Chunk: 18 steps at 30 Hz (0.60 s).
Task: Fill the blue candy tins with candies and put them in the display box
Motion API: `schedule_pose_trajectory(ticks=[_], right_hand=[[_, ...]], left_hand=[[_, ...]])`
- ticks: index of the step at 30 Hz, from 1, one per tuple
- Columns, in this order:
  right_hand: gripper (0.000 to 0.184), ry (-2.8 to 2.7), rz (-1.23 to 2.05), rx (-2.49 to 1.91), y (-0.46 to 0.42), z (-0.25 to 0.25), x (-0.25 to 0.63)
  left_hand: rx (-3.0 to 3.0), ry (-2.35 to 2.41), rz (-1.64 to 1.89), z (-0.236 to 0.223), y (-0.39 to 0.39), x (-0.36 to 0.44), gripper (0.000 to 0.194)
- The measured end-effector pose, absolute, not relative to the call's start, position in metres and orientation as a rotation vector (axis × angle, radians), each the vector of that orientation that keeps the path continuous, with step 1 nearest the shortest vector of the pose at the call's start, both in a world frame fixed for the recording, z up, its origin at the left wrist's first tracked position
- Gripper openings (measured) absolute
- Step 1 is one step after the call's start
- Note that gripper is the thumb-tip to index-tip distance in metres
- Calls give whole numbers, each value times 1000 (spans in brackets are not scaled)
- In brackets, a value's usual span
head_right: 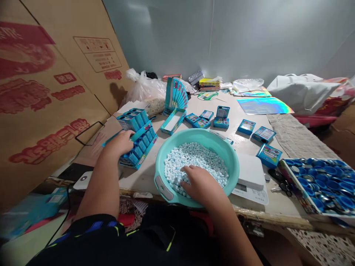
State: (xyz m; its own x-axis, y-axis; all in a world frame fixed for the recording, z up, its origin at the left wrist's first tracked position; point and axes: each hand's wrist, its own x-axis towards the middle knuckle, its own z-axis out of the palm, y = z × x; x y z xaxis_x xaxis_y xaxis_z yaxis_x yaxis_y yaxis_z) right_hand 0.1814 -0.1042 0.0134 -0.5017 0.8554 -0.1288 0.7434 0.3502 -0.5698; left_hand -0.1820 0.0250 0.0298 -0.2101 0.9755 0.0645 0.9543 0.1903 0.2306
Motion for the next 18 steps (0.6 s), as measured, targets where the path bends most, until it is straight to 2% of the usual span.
schedule_pose_trajectory(ticks=[5,15,18], right_hand=[[46,-2411,852,-1421,-102,12,183],[36,-2332,937,-1499,-91,4,185],[38,-2336,923,-1515,-91,2,184]], left_hand=[[2042,2293,286,32,12,-201,59],[2078,2434,177,24,-4,-176,60],[2091,2442,142,28,-9,-170,60]])
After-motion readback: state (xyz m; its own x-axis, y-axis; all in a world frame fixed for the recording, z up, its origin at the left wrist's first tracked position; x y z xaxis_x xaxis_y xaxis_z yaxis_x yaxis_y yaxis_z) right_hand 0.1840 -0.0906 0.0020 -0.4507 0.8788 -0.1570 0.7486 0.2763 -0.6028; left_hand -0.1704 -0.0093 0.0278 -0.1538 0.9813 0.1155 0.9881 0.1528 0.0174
